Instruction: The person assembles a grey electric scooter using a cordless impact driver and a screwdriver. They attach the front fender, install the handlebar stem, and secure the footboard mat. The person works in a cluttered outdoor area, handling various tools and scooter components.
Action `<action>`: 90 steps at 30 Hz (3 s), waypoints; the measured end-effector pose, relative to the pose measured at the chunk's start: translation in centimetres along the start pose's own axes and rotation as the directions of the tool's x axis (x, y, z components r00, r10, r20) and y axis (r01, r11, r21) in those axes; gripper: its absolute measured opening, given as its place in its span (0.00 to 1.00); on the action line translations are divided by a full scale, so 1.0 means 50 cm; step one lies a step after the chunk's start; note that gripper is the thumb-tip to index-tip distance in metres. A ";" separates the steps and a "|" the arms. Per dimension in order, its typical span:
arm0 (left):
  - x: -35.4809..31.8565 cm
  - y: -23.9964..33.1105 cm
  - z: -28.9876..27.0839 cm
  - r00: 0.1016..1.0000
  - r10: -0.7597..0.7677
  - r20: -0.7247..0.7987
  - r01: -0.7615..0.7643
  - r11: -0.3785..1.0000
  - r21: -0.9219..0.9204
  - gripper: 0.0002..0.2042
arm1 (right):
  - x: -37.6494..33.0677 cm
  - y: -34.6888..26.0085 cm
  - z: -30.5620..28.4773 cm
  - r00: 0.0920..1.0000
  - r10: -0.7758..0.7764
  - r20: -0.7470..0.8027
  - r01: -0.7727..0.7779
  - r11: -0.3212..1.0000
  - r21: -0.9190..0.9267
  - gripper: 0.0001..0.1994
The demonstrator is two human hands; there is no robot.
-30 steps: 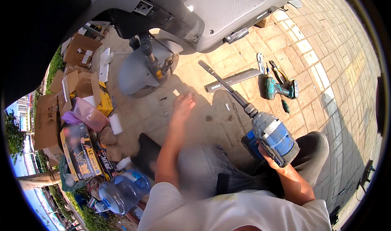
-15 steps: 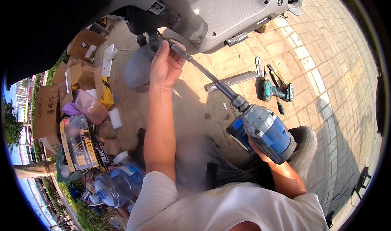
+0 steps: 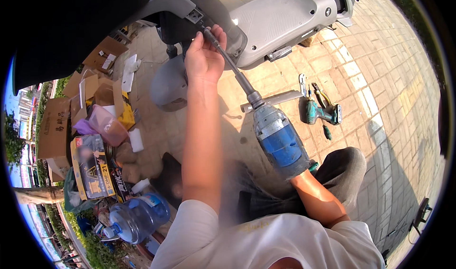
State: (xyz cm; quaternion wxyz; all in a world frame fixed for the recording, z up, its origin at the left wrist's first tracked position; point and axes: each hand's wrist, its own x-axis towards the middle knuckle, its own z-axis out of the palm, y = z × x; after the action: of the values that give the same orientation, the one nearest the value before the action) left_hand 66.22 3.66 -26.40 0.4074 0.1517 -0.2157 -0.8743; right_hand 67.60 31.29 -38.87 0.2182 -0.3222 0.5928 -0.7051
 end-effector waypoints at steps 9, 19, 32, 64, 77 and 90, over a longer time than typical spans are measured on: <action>0.010 0.023 0.009 0.986 0.143 0.087 -0.151 0.984 0.090 0.14 | 0.033 -0.026 0.054 0.913 0.393 0.106 -0.376 0.714 0.591 0.16; 0.010 0.025 0.017 0.988 0.143 0.054 -0.149 0.982 0.113 0.13 | 0.090 0.059 0.076 0.986 -0.102 0.135 0.134 0.958 -0.252 0.21; -0.001 0.025 0.022 0.997 0.069 0.045 -0.073 0.993 0.096 0.12 | 0.089 -0.010 0.106 0.993 -0.008 0.114 0.031 0.979 -0.201 0.20; 0.012 0.014 0.020 0.994 0.019 0.106 -0.022 0.999 0.027 0.15 | 0.140 -0.152 0.013 0.953 -0.289 0.094 0.302 0.860 -0.411 0.22; -0.017 0.012 0.036 0.989 -0.002 0.151 -0.009 0.997 0.076 0.16 | 0.114 -0.145 -0.011 0.937 -0.326 0.125 0.348 0.850 -0.396 0.22; -0.012 0.018 0.041 0.993 0.017 0.119 -0.032 0.992 0.126 0.15 | 0.123 -0.094 -0.003 0.978 -0.200 0.062 0.209 0.950 -0.233 0.23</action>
State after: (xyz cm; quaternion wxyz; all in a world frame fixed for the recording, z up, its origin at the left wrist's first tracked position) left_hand 66.29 4.13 -24.15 0.3942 0.1231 -0.2965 -0.8611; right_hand 63.57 28.11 -33.09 0.1149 -0.4188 0.6324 -0.6415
